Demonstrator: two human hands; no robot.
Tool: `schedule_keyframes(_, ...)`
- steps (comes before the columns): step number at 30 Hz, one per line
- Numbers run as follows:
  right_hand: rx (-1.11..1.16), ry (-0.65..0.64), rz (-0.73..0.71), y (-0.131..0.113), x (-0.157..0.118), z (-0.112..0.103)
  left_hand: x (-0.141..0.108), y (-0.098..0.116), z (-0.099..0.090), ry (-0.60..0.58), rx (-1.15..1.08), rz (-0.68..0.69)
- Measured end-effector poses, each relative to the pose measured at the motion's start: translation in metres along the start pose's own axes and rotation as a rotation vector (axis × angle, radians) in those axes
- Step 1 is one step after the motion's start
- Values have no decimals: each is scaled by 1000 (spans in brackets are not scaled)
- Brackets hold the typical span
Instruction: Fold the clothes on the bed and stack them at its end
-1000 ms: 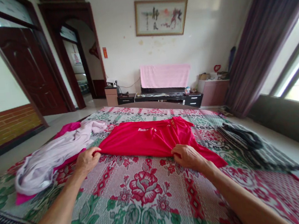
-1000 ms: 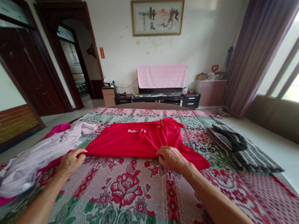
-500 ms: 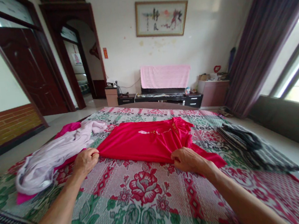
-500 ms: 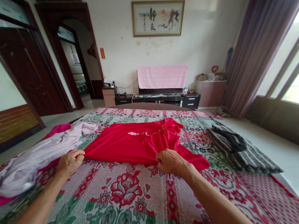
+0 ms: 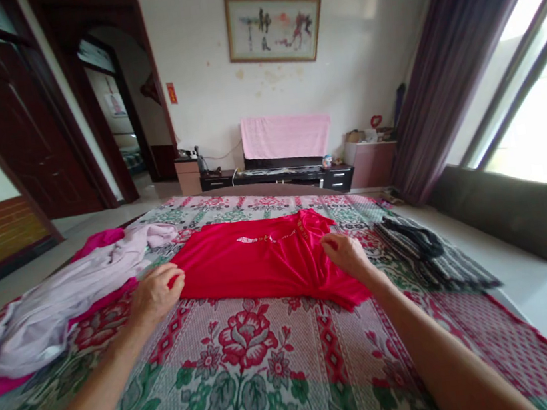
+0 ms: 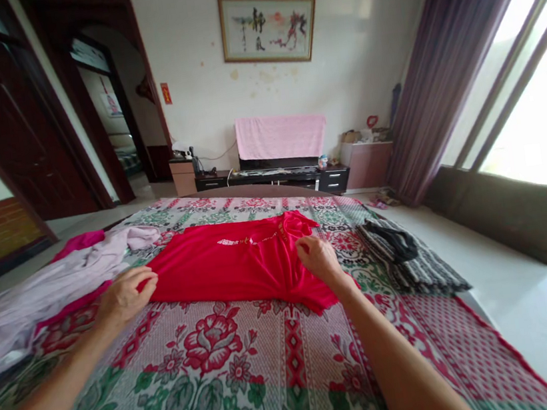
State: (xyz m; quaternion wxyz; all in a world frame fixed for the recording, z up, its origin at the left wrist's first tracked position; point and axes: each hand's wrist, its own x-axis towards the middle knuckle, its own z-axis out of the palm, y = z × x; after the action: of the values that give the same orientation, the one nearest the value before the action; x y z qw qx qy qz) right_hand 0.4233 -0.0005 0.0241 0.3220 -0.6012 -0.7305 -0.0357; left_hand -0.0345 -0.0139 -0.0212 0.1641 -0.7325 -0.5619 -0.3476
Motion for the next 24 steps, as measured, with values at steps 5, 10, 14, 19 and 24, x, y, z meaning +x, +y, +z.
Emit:
schedule_keyframes(5,-115,-92,190,35,-3,8,10,99,18,-176,-190,298)
schedule_keyframes(10,-105,-161,213,41,-7,11,18,200,32,-358,-248,459)
schedule_keyframes(14,-76,-146,266,40,-5,11,20,239,50,-425,-262,480)
schedule_keyframes(19,-50,-159,301,36,-3,18,14,244,66,-403,-332,397)
schedule_keyframes(24,-38,-134,298,34,-1,28,9,242,67,-373,-360,398)
